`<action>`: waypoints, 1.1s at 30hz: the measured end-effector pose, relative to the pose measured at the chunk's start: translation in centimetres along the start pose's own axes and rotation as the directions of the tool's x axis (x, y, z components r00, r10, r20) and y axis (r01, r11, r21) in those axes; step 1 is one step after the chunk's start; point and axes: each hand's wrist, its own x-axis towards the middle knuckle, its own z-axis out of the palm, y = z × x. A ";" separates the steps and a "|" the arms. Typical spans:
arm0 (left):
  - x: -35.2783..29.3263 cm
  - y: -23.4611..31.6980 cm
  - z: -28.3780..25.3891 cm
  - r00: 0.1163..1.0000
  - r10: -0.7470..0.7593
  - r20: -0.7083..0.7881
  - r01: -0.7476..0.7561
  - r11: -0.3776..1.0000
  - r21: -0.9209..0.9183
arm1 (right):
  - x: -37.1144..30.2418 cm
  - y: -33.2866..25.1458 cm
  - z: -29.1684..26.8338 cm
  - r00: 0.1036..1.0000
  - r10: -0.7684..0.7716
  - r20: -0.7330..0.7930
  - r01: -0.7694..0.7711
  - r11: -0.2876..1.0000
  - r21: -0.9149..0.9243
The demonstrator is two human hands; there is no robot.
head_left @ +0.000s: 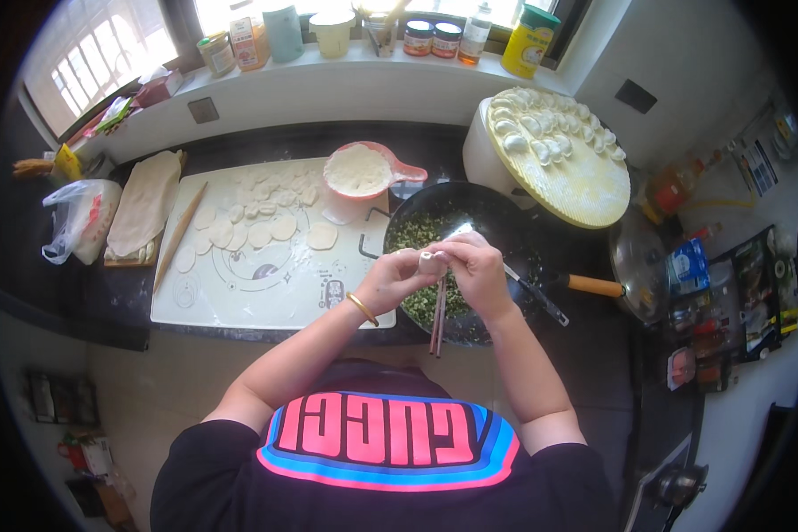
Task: The person rolls out small dough balls into circular wrappers using a wooden rolling pin on a cutting board. They then place a spoonful of green vegetable filling onto each wrapper and fold them into dumplings, arranging the finished items on a tray.
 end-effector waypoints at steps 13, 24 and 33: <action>-0.4 0.6 0.3 0.990 -0.126 0.064 0.127 0.992 -0.016 | 0.3 0.7 0.0 0.995 0.079 0.060 -0.084 0.993 0.084; 0.0 -1.2 0.1 0.996 -0.084 0.040 0.087 0.993 -0.079 | 0.3 1.2 0.7 0.998 -0.045 0.034 0.050 0.990 -0.129; -0.2 -0.7 0.6 0.999 -0.043 0.004 0.043 0.996 -0.081 | 0.1 1.2 1.8 0.992 -0.127 -0.008 0.118 0.943 -0.310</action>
